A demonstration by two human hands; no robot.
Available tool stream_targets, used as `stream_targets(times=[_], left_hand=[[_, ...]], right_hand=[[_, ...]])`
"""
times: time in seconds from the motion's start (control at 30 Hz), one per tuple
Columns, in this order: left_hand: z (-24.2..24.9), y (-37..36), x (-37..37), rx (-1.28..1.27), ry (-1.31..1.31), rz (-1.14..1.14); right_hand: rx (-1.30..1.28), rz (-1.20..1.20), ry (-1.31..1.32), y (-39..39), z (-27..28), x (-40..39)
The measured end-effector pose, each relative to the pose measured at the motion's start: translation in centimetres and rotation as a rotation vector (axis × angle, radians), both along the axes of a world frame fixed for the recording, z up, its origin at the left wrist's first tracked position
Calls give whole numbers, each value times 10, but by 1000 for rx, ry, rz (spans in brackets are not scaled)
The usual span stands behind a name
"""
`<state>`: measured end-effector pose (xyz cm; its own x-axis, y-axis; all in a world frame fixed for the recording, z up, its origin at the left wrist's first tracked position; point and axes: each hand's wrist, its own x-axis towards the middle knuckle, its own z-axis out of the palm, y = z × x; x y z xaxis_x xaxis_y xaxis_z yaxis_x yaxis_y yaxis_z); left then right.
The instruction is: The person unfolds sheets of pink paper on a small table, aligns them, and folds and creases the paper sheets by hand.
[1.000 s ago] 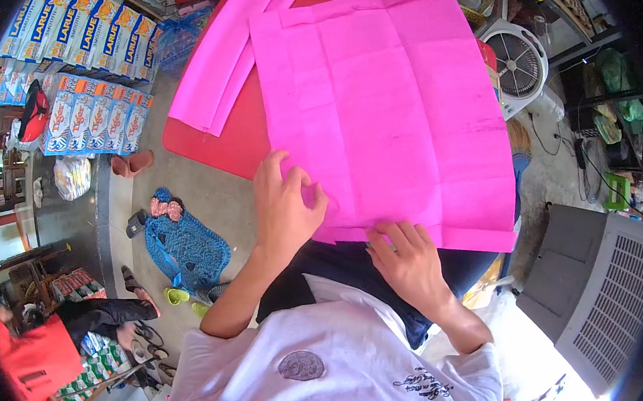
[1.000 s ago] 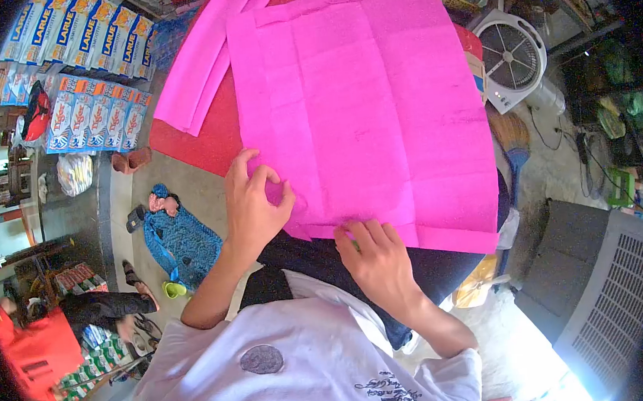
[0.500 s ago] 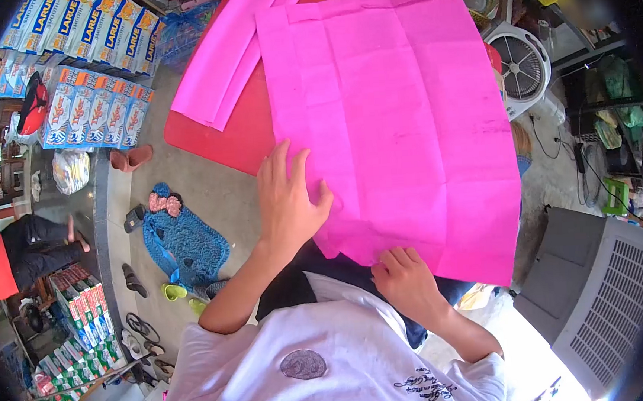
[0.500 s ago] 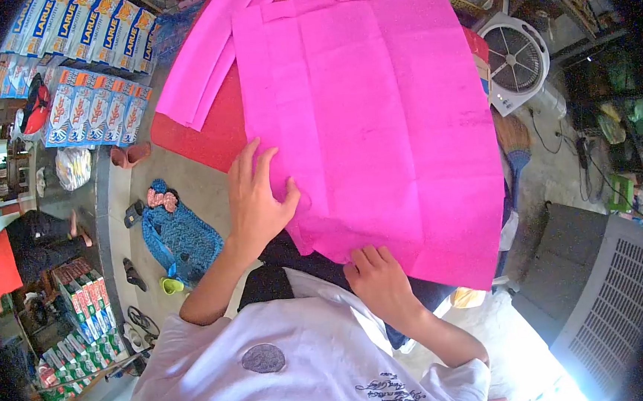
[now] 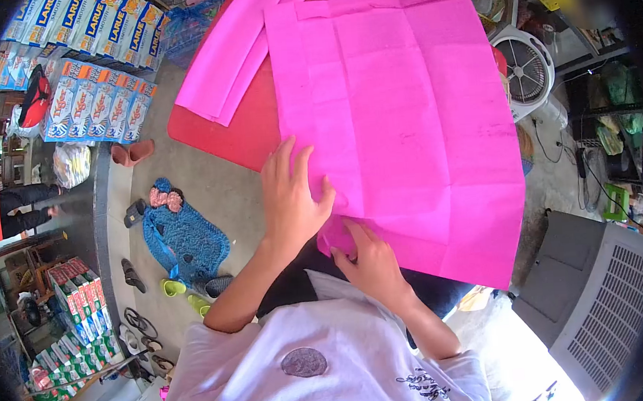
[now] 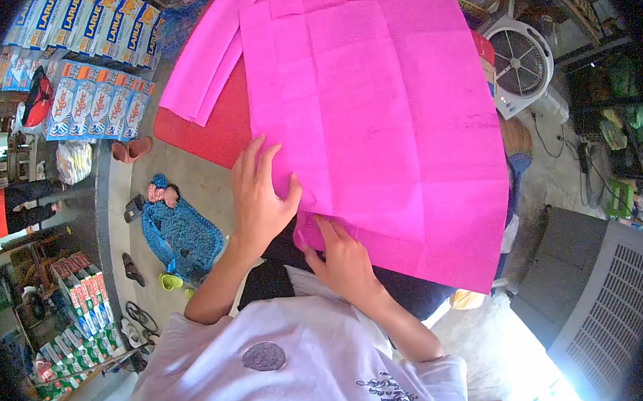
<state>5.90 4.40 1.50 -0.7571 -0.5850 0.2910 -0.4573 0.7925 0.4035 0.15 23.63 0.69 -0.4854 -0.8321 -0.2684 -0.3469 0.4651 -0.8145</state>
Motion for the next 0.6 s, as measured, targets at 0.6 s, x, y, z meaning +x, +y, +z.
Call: stream_targets(times=[0.6], left_hand=[[-10,-10,9,29,68,-51]], right_hand=[[-168,597,481,-5,-42,2]])
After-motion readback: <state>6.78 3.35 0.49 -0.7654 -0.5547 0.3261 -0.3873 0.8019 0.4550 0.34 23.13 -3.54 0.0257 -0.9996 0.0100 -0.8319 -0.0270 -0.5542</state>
